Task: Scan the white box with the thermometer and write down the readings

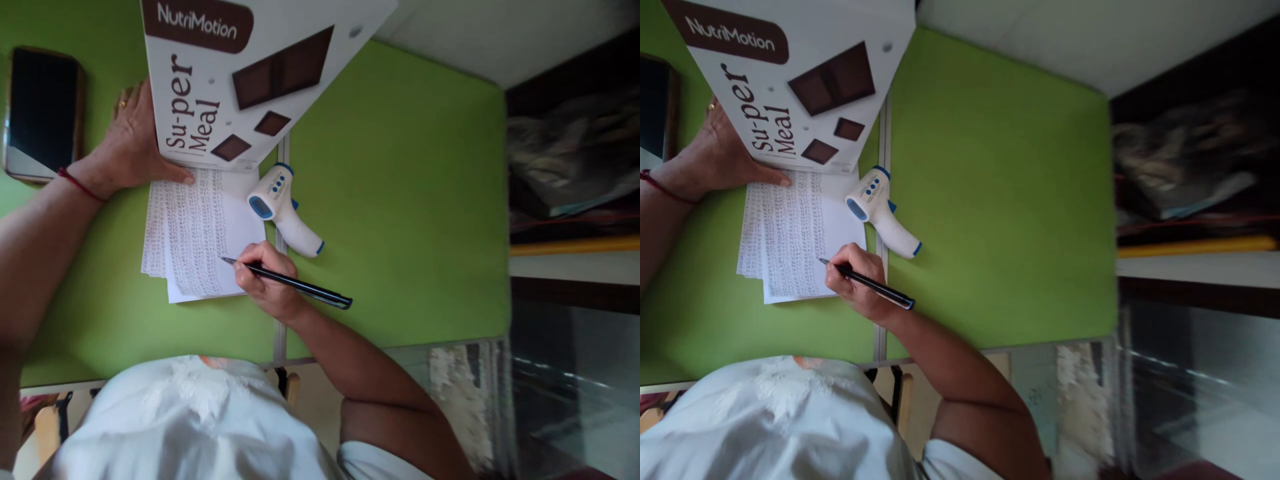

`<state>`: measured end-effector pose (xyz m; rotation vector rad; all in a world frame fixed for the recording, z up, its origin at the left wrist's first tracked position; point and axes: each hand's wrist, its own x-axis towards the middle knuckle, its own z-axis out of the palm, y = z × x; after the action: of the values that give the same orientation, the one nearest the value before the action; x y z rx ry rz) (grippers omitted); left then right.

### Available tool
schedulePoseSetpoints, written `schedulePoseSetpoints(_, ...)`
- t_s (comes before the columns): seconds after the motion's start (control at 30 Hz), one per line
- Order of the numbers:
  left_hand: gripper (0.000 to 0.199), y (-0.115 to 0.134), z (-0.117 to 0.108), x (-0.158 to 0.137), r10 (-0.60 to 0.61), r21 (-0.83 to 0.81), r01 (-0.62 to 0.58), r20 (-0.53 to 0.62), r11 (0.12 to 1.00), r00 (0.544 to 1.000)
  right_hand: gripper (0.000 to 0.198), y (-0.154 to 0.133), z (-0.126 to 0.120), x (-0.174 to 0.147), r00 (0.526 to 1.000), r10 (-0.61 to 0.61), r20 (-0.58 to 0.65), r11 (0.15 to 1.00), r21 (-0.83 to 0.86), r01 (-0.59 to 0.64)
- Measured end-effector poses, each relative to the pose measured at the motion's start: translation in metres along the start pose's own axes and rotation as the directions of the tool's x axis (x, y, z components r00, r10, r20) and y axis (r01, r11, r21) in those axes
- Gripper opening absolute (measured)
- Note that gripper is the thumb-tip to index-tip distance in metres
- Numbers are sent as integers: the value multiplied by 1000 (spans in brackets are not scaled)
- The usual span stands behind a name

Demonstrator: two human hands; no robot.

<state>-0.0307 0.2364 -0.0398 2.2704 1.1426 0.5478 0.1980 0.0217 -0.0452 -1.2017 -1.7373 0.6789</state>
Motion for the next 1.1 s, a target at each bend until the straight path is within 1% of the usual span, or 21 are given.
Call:
schedulePoseSetpoints(0.3, 138, -9, 2, 1, 66, 43, -65, -12, 997, 998, 15, 0, 0, -1, 1000, 9, -12, 1000, -2, -9)
schedulePoseSetpoints(0.47, 138, -9, 3, 1, 55, 64, -54, -18, 996, 998, 15, 1, 1, -2, 998, 1, -58, 1000, -18, -2)
schedulePoseSetpoints(0.57, 136, -10, 3, 1, 65, 52, -64, -21, 997, 998, 15, 2, 1, -3, 999, 10, -50, 999, -38, -11)
schedulePoseSetpoints(0.7, 139, -12, 3, 1, 73, 57, -72, -21, 996, 997, 15, 1, 0, -2, 999, 4, -39, 998, -64, -6)
schedulePoseSetpoints(0.9, 137, -11, 3, 1, 89, 61, -87, -25, 994, 996, 17, 0, 0, -2, 1000, 2, -29, 1000, -31, -3)
schedulePoseSetpoints(1.1, 138, -14, 3, 2, 83, 44, -82, -23, 996, 996, 15, 5, 0, -6, 994, 32, -100, 999, -5, -33)
